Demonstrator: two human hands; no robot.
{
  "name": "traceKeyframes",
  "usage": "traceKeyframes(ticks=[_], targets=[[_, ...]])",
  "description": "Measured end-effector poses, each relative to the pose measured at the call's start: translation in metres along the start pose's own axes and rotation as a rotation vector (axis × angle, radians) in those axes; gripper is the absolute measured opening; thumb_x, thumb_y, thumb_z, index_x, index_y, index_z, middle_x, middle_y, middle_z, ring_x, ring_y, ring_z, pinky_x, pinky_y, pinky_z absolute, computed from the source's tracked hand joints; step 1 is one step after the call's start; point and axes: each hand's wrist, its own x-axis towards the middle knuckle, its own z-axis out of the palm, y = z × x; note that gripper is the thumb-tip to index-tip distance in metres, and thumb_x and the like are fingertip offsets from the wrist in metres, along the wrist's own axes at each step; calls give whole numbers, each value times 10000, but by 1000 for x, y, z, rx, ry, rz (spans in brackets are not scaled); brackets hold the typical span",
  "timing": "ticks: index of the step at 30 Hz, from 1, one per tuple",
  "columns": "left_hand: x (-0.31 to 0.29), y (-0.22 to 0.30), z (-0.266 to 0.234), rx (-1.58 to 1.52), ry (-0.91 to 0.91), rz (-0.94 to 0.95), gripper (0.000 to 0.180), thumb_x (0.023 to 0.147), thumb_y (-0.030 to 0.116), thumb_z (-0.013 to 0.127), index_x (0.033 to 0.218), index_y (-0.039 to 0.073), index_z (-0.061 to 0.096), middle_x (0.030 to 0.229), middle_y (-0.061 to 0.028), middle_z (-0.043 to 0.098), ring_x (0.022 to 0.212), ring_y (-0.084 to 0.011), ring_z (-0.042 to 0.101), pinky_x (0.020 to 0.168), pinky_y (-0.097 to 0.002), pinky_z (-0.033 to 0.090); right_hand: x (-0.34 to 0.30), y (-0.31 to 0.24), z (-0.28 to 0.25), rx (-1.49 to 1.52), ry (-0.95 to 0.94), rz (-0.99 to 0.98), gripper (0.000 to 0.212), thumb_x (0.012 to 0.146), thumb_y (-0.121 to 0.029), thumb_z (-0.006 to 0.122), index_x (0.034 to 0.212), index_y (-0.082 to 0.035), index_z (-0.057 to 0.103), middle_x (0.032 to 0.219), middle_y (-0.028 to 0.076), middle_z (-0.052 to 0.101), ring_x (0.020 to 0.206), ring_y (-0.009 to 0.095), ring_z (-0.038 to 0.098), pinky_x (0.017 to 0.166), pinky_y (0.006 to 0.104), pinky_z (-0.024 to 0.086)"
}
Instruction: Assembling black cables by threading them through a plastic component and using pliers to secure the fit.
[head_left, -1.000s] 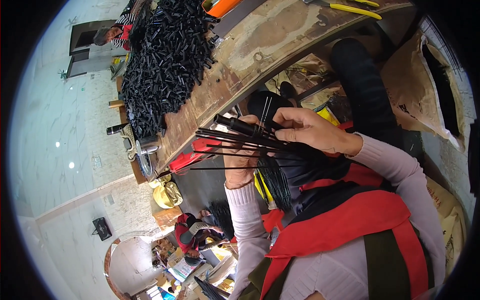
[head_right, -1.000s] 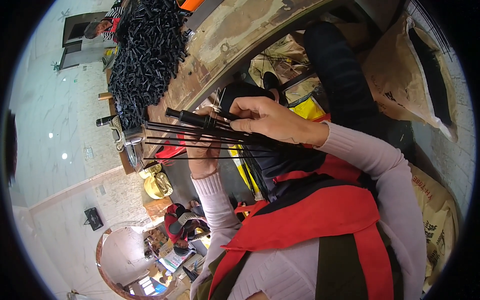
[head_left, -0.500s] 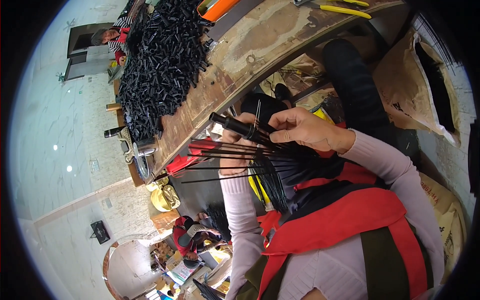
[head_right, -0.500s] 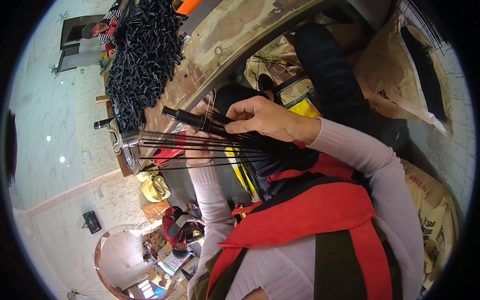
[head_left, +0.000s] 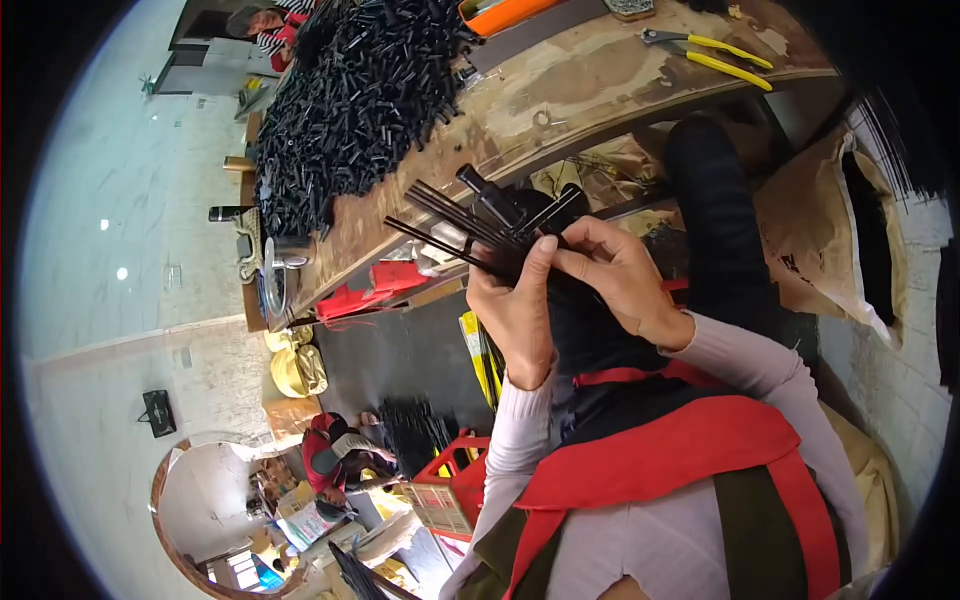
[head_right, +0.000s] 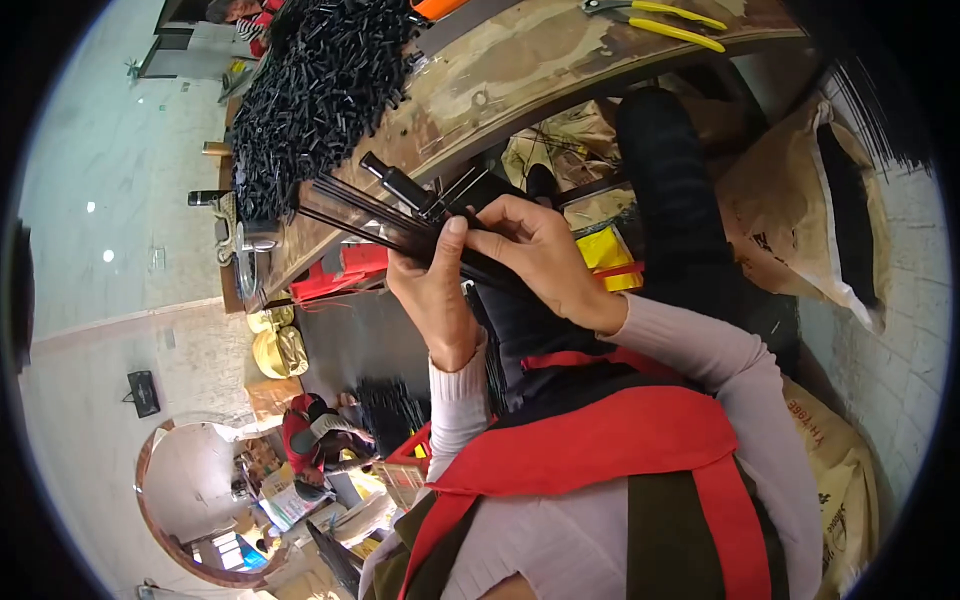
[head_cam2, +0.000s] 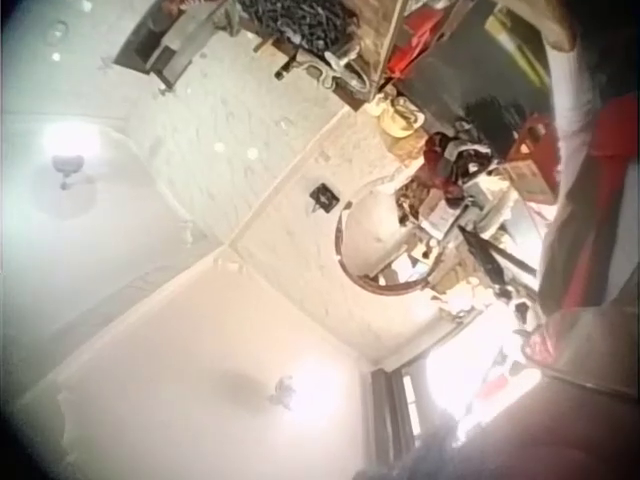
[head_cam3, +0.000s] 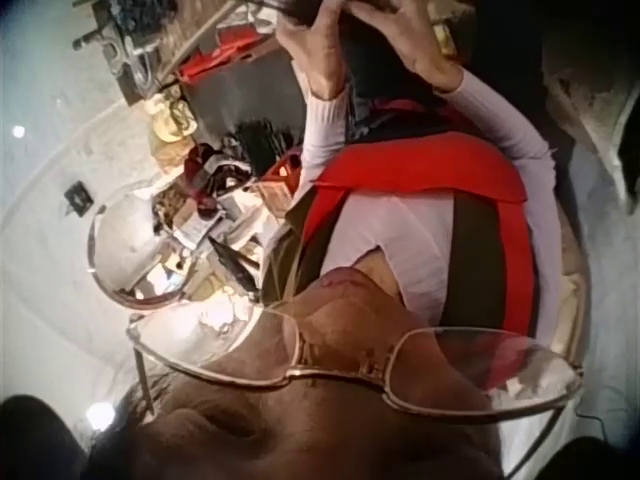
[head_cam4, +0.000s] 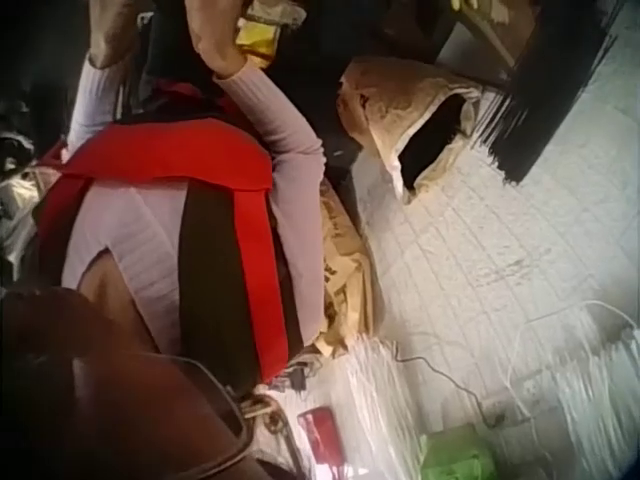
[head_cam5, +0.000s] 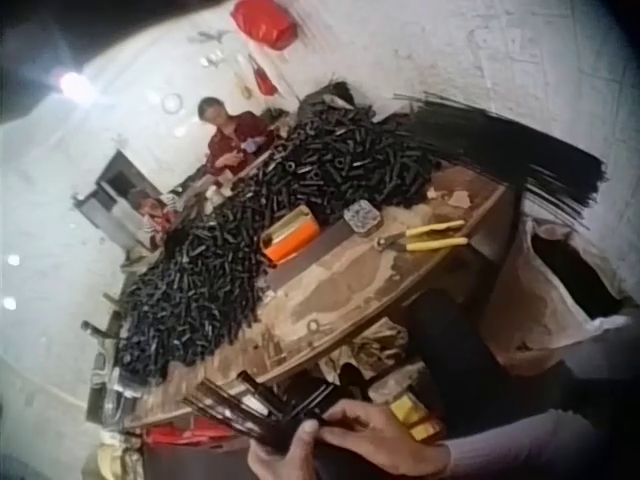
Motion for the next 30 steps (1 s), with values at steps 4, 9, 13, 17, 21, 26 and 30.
traceKeyframes(ticks=[4, 9, 13, 17, 21, 26, 30], targets=[[4, 1, -4, -46, -16, 13, 268, 809, 22, 784, 1030, 3, 634, 942, -19, 682, 840, -81, 598, 797, -227, 480, -5, 1, 2, 63, 77, -7, 101, 913, -21, 656, 1006, -17, 619, 942, -8, 617, 874, 43, 555, 792, 211, 443], [11, -1, -9, -49, -117, -39, 259, 808, 11, 779, 1028, 0, 641, 946, -23, 686, 835, -88, 603, 792, -230, 480, 1, 7, -9, 16, -12, -12, 81, 910, -14, 659, 981, -28, 620, 919, -18, 612, 846, 32, 548, 771, 201, 434], [15, -3, -13, -38, -158, -37, 255, 830, 19, 759, 1053, -10, 640, 966, -47, 697, 858, -99, 617, 812, -237, 486, 5, 9, -13, 181, -18, 84, 73, 901, -28, 679, 963, -29, 641, 897, -21, 617, 842, 37, 551, 769, 202, 431], [11, 0, -7, -4, -171, 17, 257, 876, 41, 715, 1107, -37, 631, 1027, -102, 706, 931, -126, 637, 865, -260, 496, 14, 11, -21, 252, -39, 187, 67, 897, -34, 688, 957, -28, 659, 895, -14, 627, 846, 50, 560, 775, 204, 433], [10, 0, -5, 56, -149, 59, 271, 905, 55, 685, 1144, -56, 620, 1048, -118, 706, 962, -143, 640, 889, -276, 497, 20, 8, -22, 354, -58, 245, 109, 879, -22, 700, 982, -1, 672, 896, 24, 653, 851, 75, 603, 788, 207, 480], [14, 5, -1, 173, -184, 71, 243, 910, 58, 681, 1119, -55, 633, 1023, -107, 710, 930, -122, 642, 852, -254, 497, 15, 10, -11, 369, -7, 232, 69, 900, -23, 677, 967, -16, 663, 932, 9, 646, 883, 75, 596, 813, 219, 470], [9, 11, 21, 244, -5, 110, 197, 881, 64, 723, 1028, -44, 650, 950, -74, 711, 840, -89, 637, 776, -227, 497, 9, 9, -2, 270, 67, 34, 91, 924, -13, 641, 1014, 3, 643, 961, 29, 650, 888, 88, 605, 825, 229, 482]])
